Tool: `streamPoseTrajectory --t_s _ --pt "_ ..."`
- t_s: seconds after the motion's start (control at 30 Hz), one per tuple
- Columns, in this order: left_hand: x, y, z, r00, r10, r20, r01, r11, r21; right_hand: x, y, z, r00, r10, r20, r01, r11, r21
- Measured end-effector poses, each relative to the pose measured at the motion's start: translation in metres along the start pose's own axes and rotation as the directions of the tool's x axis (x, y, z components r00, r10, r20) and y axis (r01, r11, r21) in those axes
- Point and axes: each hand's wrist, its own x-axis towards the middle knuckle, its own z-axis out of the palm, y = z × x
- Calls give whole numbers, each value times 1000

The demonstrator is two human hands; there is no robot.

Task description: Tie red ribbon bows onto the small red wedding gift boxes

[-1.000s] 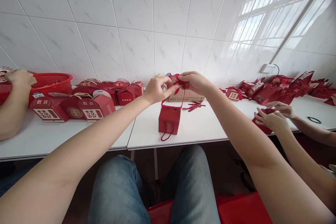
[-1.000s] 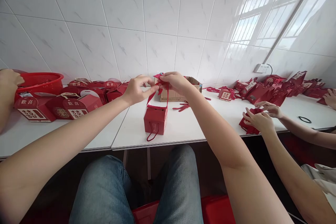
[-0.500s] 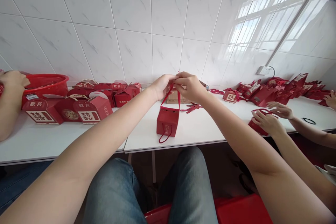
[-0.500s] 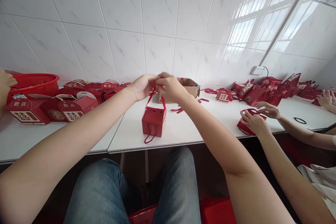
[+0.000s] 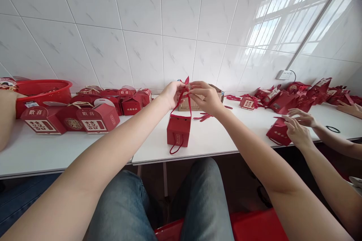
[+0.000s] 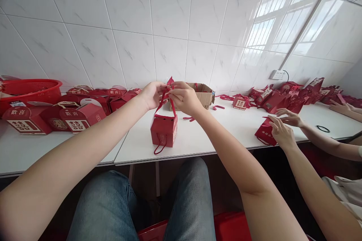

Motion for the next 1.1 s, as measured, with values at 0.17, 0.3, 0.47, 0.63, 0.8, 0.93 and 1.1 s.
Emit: streamPoseTrajectory --t_s 0.17,0.3,0.47,0.63,0.8,0.93,1.1 --pt "10 -7 -18 995 -41 -90 41 999 2 -20 -6 1 998 63 -23 -60 992 110" --pt "16 -21 -38 981 -57 -187 58 998 -1 -46 -4 -1 967 254 8 -246 926 286" --pt "22 -40 -69 935 -77 -347 87 996 14 -89 -4 -7 880 470 68 -451 783 428" --pt "27 -69 -92 892 -100 -441 114 993 6 -140 -10 -5 809 569 144 -560 674 482" --pt "29 -91 -91 905 -96 -414 113 993 17 -164 -10 7 755 637 156 -596 567 568" --pt "24 -94 -82 918 -10 -395 57 993 107 -156 -5 21 712 689 131 -556 440 706" --pt "7 -91 -70 926 177 -334 -79 954 288 -130 -1 44 767 637 72 -497 521 694"
